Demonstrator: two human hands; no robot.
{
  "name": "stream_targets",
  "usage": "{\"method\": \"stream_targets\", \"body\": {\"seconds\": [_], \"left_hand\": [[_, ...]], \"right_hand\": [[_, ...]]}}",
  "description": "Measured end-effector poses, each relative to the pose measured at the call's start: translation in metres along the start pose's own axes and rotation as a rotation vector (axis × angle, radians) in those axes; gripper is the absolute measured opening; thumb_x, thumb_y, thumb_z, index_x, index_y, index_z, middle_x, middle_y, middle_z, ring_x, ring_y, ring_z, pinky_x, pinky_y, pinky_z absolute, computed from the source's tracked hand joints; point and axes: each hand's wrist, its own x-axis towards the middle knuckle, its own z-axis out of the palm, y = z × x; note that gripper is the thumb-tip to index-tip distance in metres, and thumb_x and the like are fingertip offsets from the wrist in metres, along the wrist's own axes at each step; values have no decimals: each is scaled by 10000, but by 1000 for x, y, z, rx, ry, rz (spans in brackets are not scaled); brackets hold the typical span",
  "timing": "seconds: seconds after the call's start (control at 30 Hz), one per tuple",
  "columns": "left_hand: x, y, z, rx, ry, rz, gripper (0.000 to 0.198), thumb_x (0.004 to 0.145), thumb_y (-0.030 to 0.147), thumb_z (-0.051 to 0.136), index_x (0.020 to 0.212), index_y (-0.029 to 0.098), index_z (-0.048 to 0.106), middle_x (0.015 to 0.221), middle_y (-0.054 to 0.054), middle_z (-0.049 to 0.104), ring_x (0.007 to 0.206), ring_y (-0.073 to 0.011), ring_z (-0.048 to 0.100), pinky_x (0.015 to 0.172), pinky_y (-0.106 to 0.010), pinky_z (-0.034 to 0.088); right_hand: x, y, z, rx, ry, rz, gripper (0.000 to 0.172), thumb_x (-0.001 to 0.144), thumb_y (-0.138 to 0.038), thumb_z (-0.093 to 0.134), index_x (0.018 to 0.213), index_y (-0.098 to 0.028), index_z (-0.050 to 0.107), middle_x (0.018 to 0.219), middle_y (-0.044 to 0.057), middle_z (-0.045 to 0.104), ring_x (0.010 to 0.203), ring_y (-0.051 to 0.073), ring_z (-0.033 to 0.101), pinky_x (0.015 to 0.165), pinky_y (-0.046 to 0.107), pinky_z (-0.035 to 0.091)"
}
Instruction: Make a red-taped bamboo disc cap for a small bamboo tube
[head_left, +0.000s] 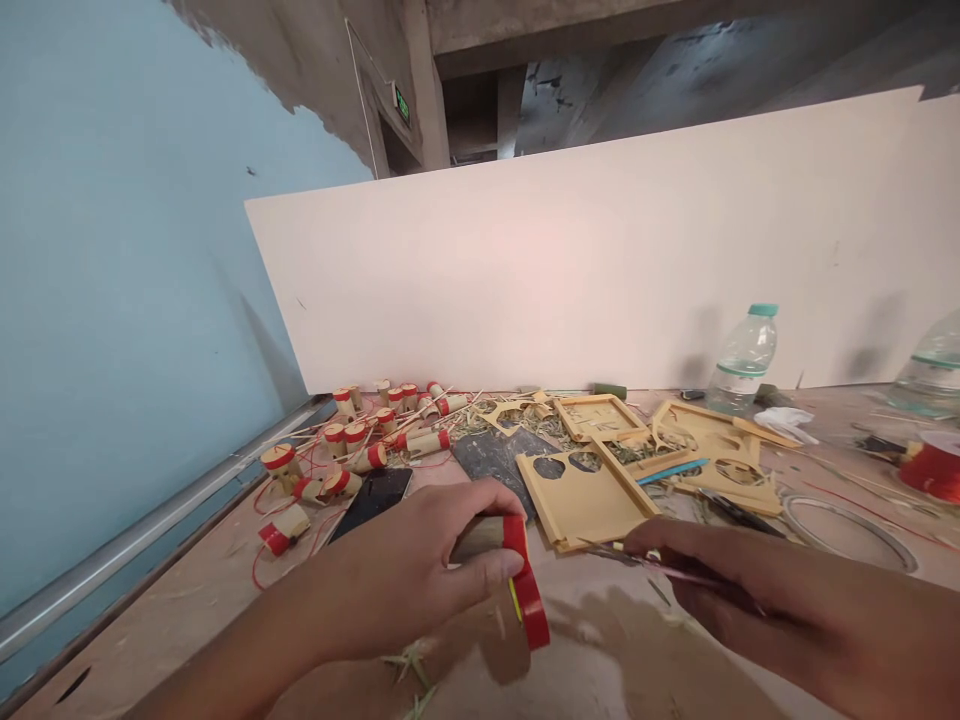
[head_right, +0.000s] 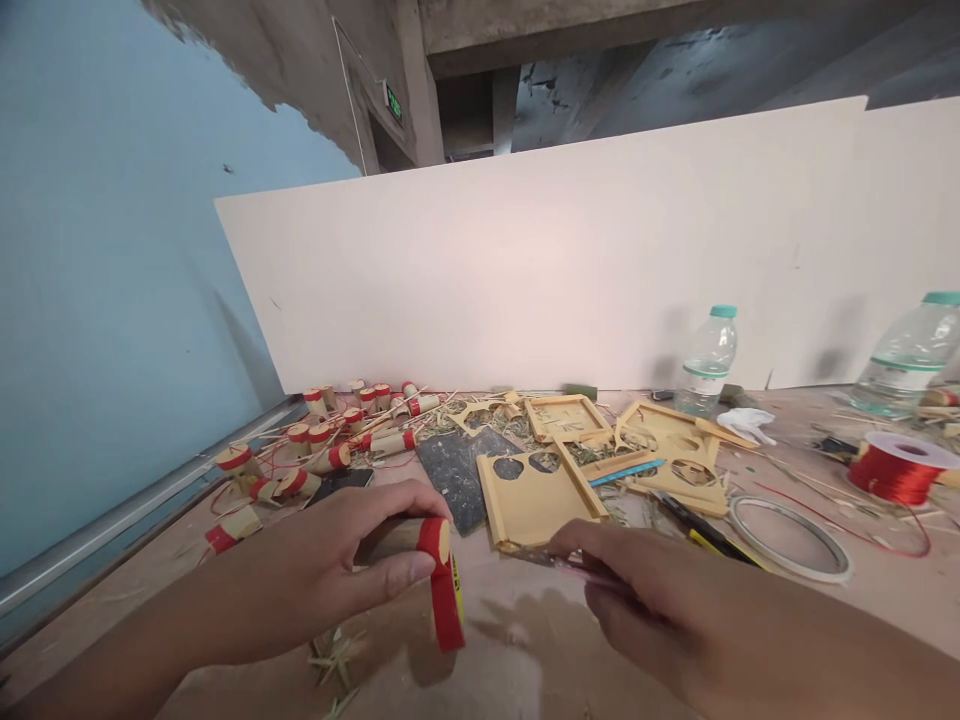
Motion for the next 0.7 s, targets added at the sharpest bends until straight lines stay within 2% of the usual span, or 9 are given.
{"method": "stream_targets", "body": {"seconds": [0.07,0.1,0.17,0.3,0.4,0.47,0.57,0.7], "left_hand": [[1,0,1,13,3,18,210,1040,382,626,1207,289,714,1144,19,751,978,-208,684,810,-282,464],[1,-1,1,18,10,25,212,1041,374,627,1211,287,720,1164,18,755,993,-210,687,814,-281,463],[1,-1,3,15,16,29,214,1040,361,630,1213,282,729,1181,17,764,1009,-213,696,810,-278,464],[2,-3,6,-35,18,52,241,1029,334,650,1252,274,721,1202,15,773,1036,-214,703,839,-276,477],[2,-4,8,-62,27,77,238,1024,309,653,1247,264,722,1209,10,773,1072,-217,699,877,-277,482],[2,-4,9,-71,26,81,227,1024,293,646,1235,261,726,1191,10,776,1064,-215,702,879,-279,486],[3,-4,11,-78,32,92,220,1026,304,649,1226,263,730,1176,11,778,1048,-213,705,864,-279,490],[5,-6,14,-85,62,124,228,1021,315,666,1233,261,729,1209,5,765,1069,-215,690,915,-285,492]], "right_hand": [[0,-11,5,-42,-129,-8,463,997,-626,623,1434,-500,708,1364,3,811,1173,391,793,937,477,683],[0,-17,8,-37,-153,-15,480,997,-654,609,1433,-481,712,1390,14,797,1205,392,777,962,479,676],[2,-28,15,5,-121,-36,467,998,-683,586,1341,-429,776,1328,37,823,1169,370,788,921,437,688],[4,-41,29,49,-19,-22,445,1013,-681,565,1190,-365,823,1117,48,866,948,295,826,777,343,690],[5,-50,33,56,-30,-51,420,1038,-632,551,1132,-340,837,1072,51,870,854,274,813,658,323,650],[8,-58,34,66,-50,-100,429,1056,-584,526,991,-316,855,1015,58,876,796,268,800,597,329,604],[10,-67,36,86,-28,-118,446,1041,-556,548,809,-304,834,947,60,878,745,261,783,574,334,569],[10,-72,38,77,24,-87,406,1006,-550,595,753,-312,805,875,44,861,654,241,742,571,332,551]]}}
